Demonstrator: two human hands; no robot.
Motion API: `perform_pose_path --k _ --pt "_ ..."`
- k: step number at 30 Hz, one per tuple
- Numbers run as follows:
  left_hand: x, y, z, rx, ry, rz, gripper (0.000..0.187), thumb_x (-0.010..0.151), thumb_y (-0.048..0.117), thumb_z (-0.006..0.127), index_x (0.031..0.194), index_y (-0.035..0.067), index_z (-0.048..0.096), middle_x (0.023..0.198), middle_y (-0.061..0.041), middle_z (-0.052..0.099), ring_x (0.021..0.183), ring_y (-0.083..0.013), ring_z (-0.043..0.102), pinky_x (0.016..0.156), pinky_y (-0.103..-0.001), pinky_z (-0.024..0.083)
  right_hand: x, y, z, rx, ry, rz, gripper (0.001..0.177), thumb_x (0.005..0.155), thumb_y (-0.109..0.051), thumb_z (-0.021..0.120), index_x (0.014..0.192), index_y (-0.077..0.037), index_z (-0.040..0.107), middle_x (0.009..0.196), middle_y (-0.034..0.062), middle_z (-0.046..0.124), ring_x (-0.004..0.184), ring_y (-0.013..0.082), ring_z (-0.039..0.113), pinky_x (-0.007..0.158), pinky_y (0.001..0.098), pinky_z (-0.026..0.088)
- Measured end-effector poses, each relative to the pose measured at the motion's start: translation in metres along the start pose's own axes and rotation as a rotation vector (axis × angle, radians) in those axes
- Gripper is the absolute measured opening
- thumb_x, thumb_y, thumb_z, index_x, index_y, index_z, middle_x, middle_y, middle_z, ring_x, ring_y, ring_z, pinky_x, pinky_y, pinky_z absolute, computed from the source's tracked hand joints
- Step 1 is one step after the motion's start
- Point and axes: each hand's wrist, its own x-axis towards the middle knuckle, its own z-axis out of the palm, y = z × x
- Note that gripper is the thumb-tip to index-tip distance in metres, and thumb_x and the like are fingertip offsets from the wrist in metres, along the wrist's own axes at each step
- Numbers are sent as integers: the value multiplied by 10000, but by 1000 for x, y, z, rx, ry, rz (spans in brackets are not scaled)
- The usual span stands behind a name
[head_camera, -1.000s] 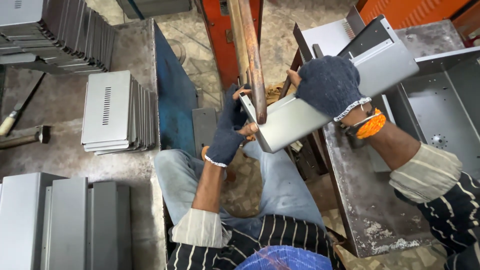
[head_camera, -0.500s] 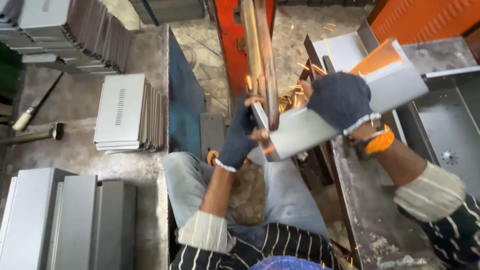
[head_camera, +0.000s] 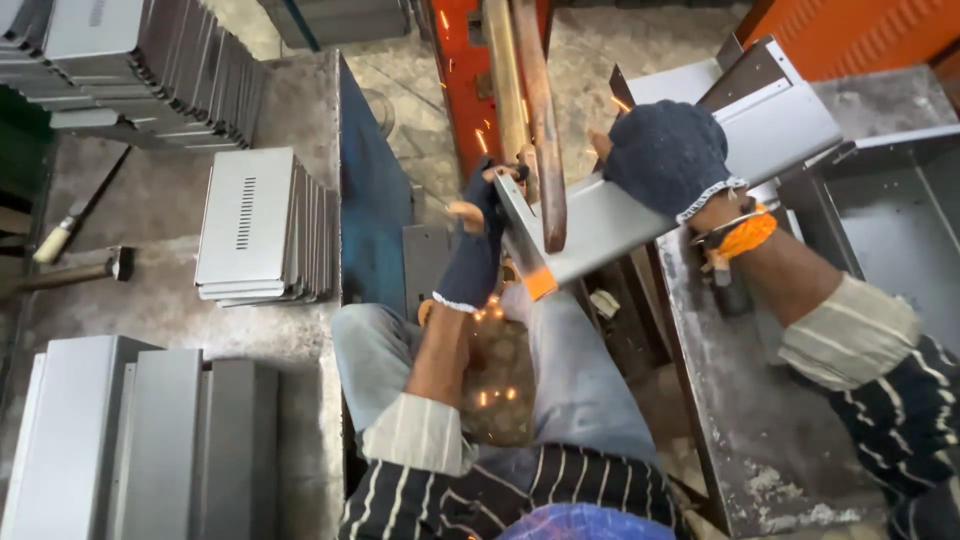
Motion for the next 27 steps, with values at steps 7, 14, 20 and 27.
perform_pose_path --k 7,14,20,27 --pt "-46 22 48 313 -185 235 945 1024 779 308 1219 -41 737 933 -29 672 764 -103 593 639 -231 463 -12 -2 6 -21 34 -38 499 998 -453 617 683 -81 724 610 173 655 585 373 664 642 512 537" --pt "-141 48 66 812 92 332 711 1141 601 342 1413 -5 595 1225 -57 608 1075 -158 531 982 -293 433 -74 -34 -26 166 44 47 549 1001 -494 646 668 -72 759 552 139 626 473 308 610 550 446 497" --pt "-226 14 -28 767 289 339 615 1108 539 417 1267 -11 640 1064 -42 631 915 -143 530 844 -303 435 -125 -28 3 673 62 201 489 1052 -411 580 812 -17 741 588 114 633 534 221 628 601 350 495" --pt "-233 72 71 1095 440 341 504 1017 475 588 927 -10 691 796 -33 657 714 -115 567 677 -315 455 -165 -10 73 1447 192 192 386 1129 -464 380 1326 -158 510 1072 83 639 927 166 632 813 312 512"
